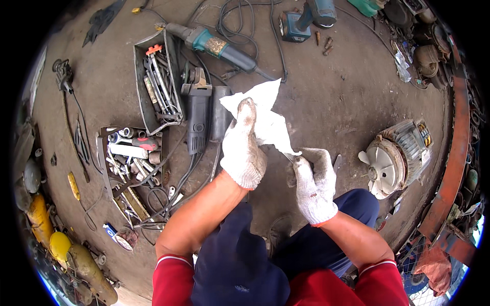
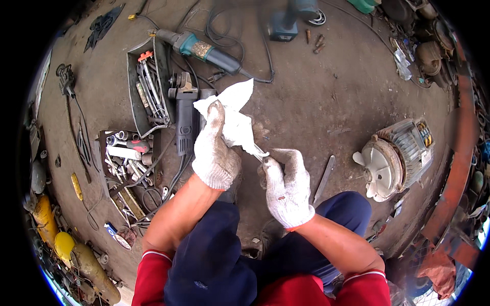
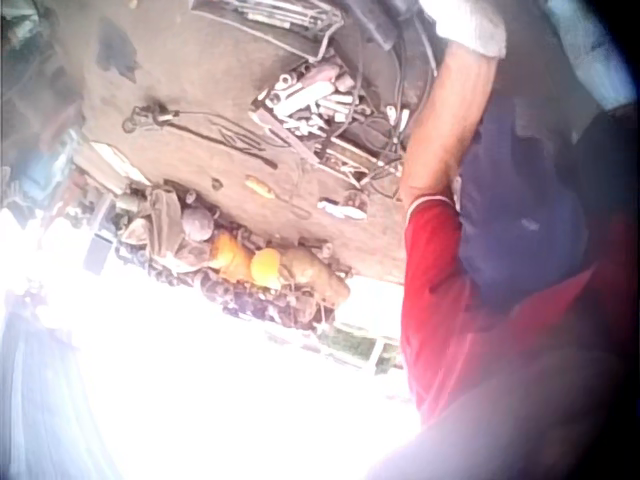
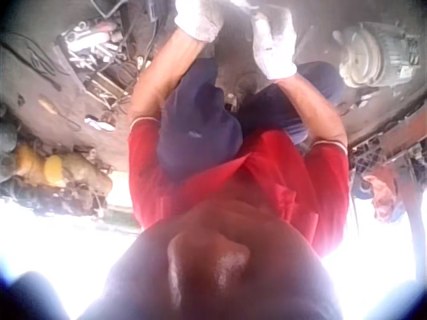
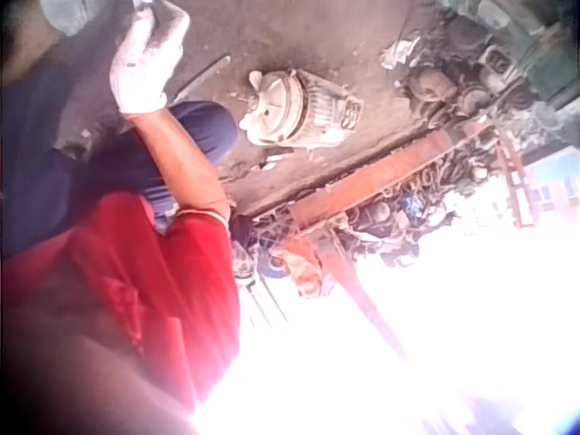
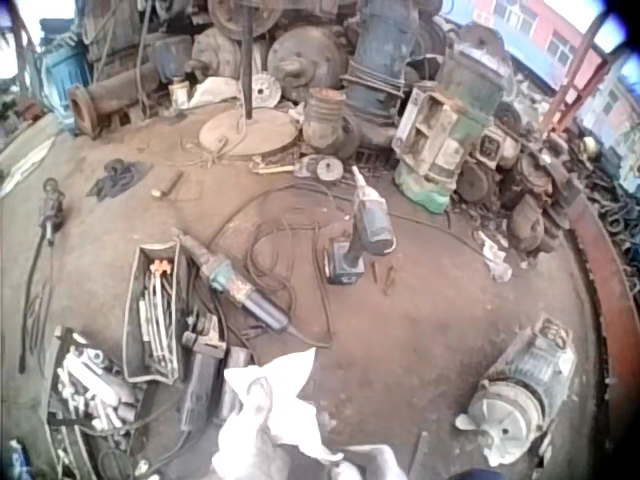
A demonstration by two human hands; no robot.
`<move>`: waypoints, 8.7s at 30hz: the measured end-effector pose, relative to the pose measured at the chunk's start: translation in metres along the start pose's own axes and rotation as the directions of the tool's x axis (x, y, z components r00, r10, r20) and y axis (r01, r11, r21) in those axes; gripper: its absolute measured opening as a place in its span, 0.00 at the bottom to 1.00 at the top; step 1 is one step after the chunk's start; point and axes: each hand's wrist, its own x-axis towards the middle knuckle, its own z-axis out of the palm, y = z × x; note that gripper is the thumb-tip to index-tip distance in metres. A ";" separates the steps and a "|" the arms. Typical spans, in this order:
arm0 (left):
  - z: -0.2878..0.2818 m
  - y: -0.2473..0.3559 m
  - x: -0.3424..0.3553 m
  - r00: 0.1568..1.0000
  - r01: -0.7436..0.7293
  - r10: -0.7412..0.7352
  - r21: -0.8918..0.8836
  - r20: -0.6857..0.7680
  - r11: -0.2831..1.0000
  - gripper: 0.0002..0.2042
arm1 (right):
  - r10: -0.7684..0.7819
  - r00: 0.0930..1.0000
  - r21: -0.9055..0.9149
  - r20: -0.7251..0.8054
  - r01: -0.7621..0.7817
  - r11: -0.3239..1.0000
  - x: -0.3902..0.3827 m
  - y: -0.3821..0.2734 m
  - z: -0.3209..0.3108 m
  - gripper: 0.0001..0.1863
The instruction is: The person attaches a fan blade to a motor shaft and secures it with a nut. They then wipe a wrench with a white cloth and place it in a tool tray. Finally, they sort through various tools and parts in the tray.
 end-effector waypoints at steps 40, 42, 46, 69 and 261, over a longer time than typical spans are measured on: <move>-0.171 0.030 -0.071 0.816 -0.202 0.293 0.229 -0.498 0.952 0.29 | 0.062 0.820 0.281 0.569 -0.265 0.922 0.081 -0.039 0.186 0.25; -0.183 0.037 -0.078 0.871 -0.168 0.240 0.200 -0.429 0.965 0.27 | -0.329 0.811 0.011 0.484 0.370 0.929 0.092 -0.020 0.169 0.21; -0.170 0.057 -0.074 0.835 -0.205 0.303 0.252 -0.459 0.946 0.22 | -0.477 0.638 -0.419 0.605 0.764 0.490 0.118 0.039 0.104 0.17; -0.096 0.044 -0.028 0.964 -0.232 0.123 0.971 0.237 -0.049 0.25 | -0.037 0.915 -0.221 0.401 0.136 0.966 0.106 -0.023 0.059 0.12; -0.075 0.282 0.102 0.989 -0.004 -0.010 -0.036 0.146 -0.999 0.19 | 0.227 0.813 -0.700 0.536 0.278 0.657 0.115 0.075 -0.003 0.16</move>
